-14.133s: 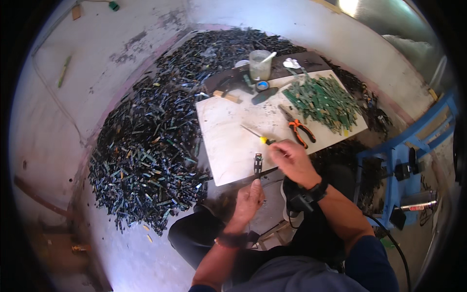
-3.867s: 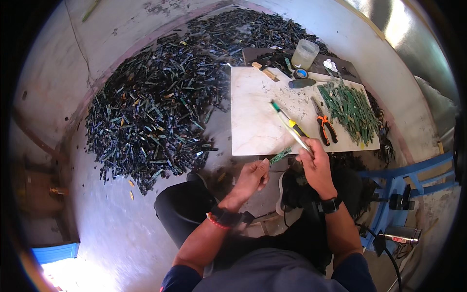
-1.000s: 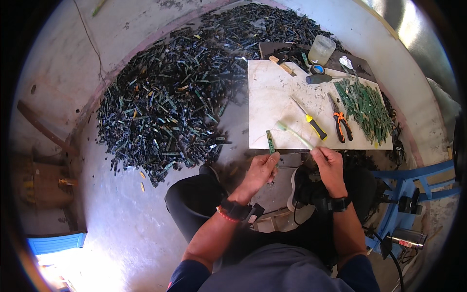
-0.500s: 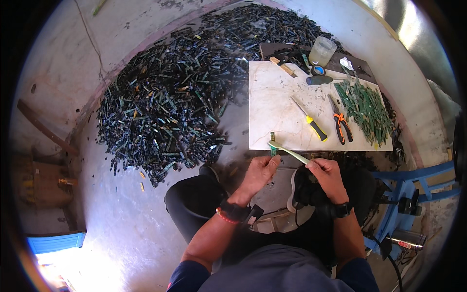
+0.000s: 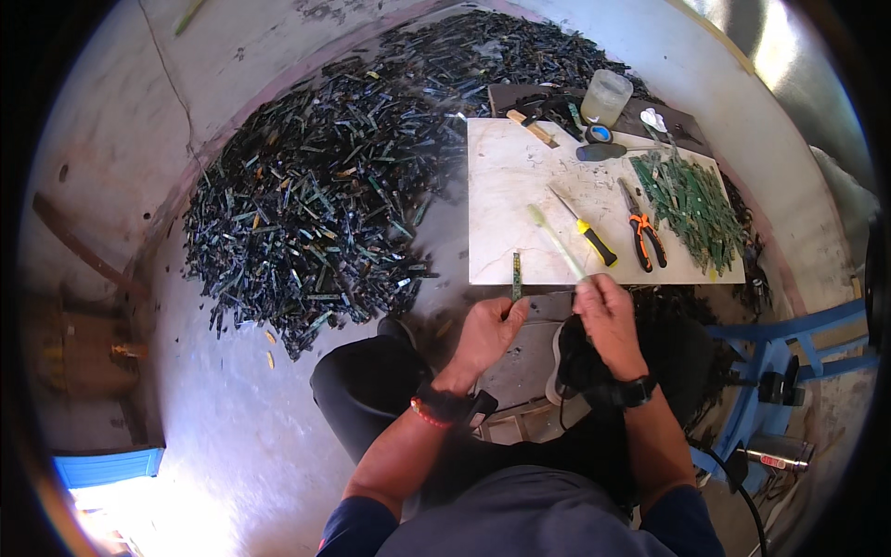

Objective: The person sits on the floor and uses a screwdriver and pliers to disassemble small green electronic components. They remove screws and strip wires from the items, placing the processed parts onto a white board.

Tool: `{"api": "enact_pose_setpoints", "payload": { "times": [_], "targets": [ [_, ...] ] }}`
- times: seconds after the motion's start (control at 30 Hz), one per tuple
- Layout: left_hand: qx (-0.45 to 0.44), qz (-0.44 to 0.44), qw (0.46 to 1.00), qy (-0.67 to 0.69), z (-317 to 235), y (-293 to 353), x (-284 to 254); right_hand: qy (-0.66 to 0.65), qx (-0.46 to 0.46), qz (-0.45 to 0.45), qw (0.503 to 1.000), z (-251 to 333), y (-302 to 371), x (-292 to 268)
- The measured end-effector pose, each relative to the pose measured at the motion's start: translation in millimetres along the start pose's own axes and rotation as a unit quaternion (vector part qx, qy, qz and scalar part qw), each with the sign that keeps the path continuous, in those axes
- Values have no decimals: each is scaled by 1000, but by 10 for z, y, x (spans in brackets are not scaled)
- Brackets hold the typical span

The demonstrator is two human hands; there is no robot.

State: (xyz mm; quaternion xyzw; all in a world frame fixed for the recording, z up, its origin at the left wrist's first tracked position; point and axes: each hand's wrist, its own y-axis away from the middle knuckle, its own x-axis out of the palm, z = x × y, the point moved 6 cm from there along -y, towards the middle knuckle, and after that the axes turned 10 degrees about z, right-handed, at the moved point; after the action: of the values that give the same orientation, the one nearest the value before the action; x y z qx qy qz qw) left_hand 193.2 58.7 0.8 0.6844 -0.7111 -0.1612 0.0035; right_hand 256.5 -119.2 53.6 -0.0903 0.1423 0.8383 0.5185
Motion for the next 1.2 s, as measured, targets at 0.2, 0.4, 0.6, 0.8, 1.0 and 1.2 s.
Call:
{"api": "enact_pose_setpoints", "payload": {
  "times": [0.2,0.4,0.6,0.8,1.0,1.2],
  "targets": [
    [49,-37,988,-140,-152,51,91,86,-64,-29,994,24,-51,386],
    [77,-37,982,-167,-183,74,113,38,-49,-43,997,-43,-112,551],
    [24,24,999,-4,-210,69,54,-197,25,2,980,-94,-156,534],
    [9,66,992,111,15,28,153,-307,110,38,945,-174,-113,593],
    [-50,58,975,210,27,40,21,5,-51,-21,998,51,-75,337],
    [-80,87,959,256,56,47,16,-35,-5,42,999,-44,172,144]
  ]
}}
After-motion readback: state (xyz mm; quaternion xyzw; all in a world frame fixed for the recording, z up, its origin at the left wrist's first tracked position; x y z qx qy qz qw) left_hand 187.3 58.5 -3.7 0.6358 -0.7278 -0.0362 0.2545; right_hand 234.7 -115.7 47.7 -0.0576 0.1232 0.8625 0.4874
